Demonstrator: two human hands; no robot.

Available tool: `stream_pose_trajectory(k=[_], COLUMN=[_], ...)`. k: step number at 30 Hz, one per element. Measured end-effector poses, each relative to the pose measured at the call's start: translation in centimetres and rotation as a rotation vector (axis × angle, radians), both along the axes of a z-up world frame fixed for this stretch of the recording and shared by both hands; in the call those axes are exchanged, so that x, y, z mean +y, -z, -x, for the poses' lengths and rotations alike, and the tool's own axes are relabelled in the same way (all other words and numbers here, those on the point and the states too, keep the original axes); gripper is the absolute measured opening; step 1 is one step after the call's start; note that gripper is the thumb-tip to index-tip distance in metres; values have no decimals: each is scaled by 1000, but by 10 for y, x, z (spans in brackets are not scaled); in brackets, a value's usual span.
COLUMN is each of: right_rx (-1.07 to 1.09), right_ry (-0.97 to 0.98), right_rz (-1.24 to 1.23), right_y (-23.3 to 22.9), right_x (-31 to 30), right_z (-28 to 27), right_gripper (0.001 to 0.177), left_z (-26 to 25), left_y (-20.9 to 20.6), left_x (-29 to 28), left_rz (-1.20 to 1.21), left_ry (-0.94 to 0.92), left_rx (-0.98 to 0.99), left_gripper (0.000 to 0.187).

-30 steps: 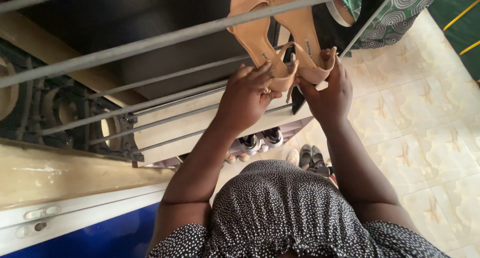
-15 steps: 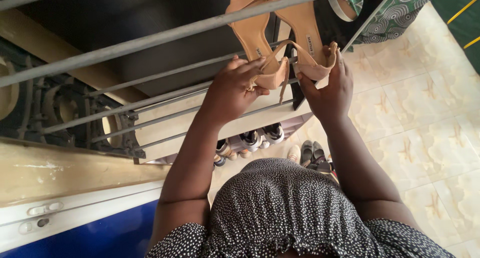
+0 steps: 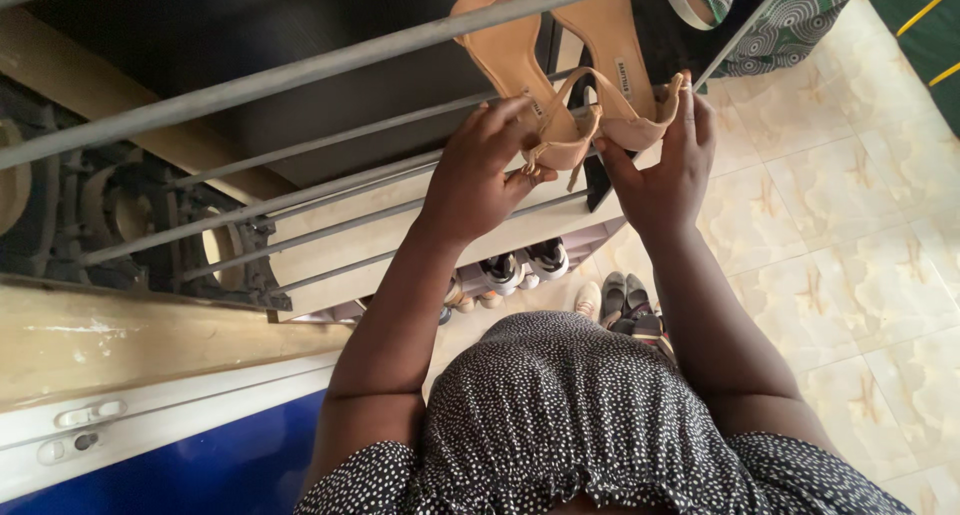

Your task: The person removes various shoes from a multi-tiered shoe rack and places them on the floor. They handle sandals, sneakers, and other footwear one by one, moving them from the rack to a pile on the floor.

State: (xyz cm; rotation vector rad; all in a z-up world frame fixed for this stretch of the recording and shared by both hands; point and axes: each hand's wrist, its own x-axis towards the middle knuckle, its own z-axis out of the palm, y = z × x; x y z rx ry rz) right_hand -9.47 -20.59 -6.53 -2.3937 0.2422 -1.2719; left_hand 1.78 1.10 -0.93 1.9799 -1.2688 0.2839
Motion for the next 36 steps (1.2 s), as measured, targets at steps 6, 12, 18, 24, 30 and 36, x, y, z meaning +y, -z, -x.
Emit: stream_pose_trajectory(k=[6,12,18,24,30,36], right_rx=[35,19,-19,-36,-46,-35], right_ry=[-62,-60,-140,-184,-205,-201], right_rz=[-121,-64,-240,-299,-307,-299], right_y=[3,4,11,16,13,10], right_x=[0,1,0,0,1,1], right_z=[2,2,0,-2,-5,-8], right_gripper=[99,101,95,92,94,93], left_z=[12,29,31,15,26,29], left_y=[12,52,98,114,95,69], left_x=[-3,-18,-28,-35,-39,-43], left_rz=[117,269,522,570,573,430], left_ry=[-123,-308,-301,-277,-235,-237], left_rx=[-113,-344,-367,-113,166,162], left_gripper=[69,75,58,53,48,42])
